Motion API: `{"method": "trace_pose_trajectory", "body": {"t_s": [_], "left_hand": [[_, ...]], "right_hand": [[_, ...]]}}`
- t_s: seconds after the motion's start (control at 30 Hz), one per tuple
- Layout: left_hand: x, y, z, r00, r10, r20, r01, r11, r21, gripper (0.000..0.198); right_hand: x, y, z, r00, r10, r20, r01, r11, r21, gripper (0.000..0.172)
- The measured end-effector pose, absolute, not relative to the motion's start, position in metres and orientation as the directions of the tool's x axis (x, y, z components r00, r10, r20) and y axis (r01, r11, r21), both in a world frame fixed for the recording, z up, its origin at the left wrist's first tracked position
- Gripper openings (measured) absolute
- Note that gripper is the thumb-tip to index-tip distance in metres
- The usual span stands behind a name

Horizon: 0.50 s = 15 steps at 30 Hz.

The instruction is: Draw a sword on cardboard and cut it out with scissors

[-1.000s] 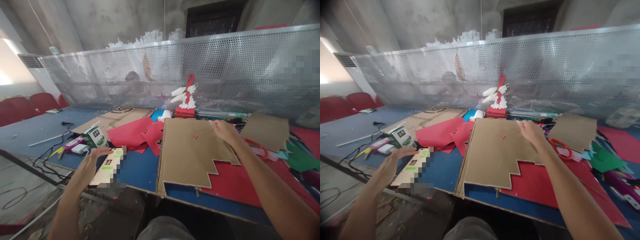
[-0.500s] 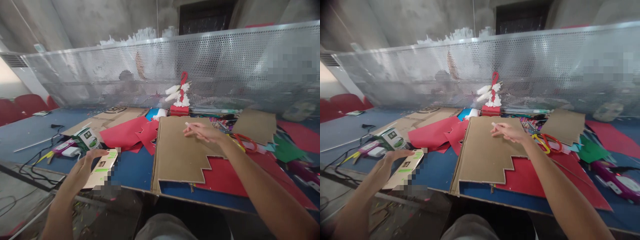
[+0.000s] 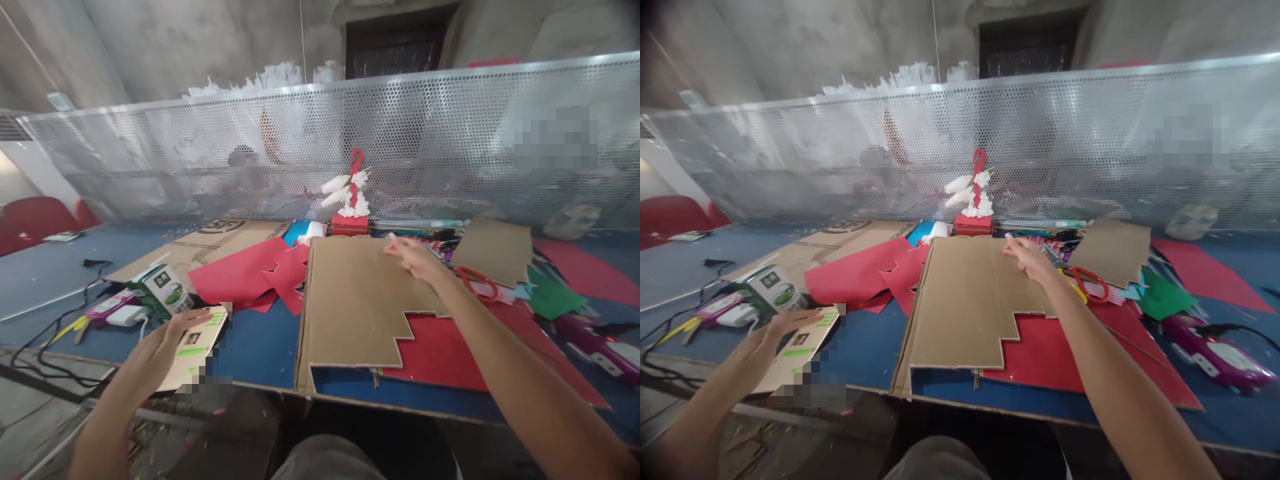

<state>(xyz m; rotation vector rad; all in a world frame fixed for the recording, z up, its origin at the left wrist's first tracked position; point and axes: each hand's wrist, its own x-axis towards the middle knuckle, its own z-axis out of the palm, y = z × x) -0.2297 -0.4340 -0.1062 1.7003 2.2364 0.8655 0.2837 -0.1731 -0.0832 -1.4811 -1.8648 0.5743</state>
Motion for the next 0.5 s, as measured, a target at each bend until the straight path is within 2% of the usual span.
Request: {"method": "trace_pose_trajectory", "body": {"t_s": [0.07,0.17,0.27,0.37,0.43,0.5], "left_hand": [[-0.224,-0.438,-0.1,-0.376,0.902,0.209,0.819,0.219,0.53,0.071],[-0.219,-0.442,-0.091,-0.461,0.834,0.301,0.808,0.254,0.532,0.077],[-0.219,-0.442,-0.088,-0.425,0.841,0.335,0.833,0.218,0.508,0.074],[-0.217,-0.441,-0.089,-0.366,0.892,0.265,0.869,0.226,0.439,0.063],[-0.213,-0.442,-0.089,-0.425,0.873,0.241,0.854,0.298,0.426,0.062],[-0.21,-0.444,-0.088,-0.493,0.824,0.28,0.825,0.34,0.451,0.066]], "right_hand": [[0.293,-0.165,-0.084,-0.022,0.935,0.354,0.784,0.236,-0.574,0.045],[0.311,-0.156,-0.084,-0.001,0.925,0.379,0.844,0.204,-0.495,0.041],[0.323,-0.155,-0.082,-0.024,0.958,0.285,0.931,0.125,-0.343,0.046],[0.326,-0.158,-0.078,-0.079,0.987,0.141,0.975,0.106,-0.195,0.049],[0.327,-0.16,-0.077,-0.121,0.989,0.083,0.982,0.132,-0.134,0.048],[0.33,-0.16,-0.077,-0.146,0.984,0.098,0.98,0.158,-0.119,0.044]]}}
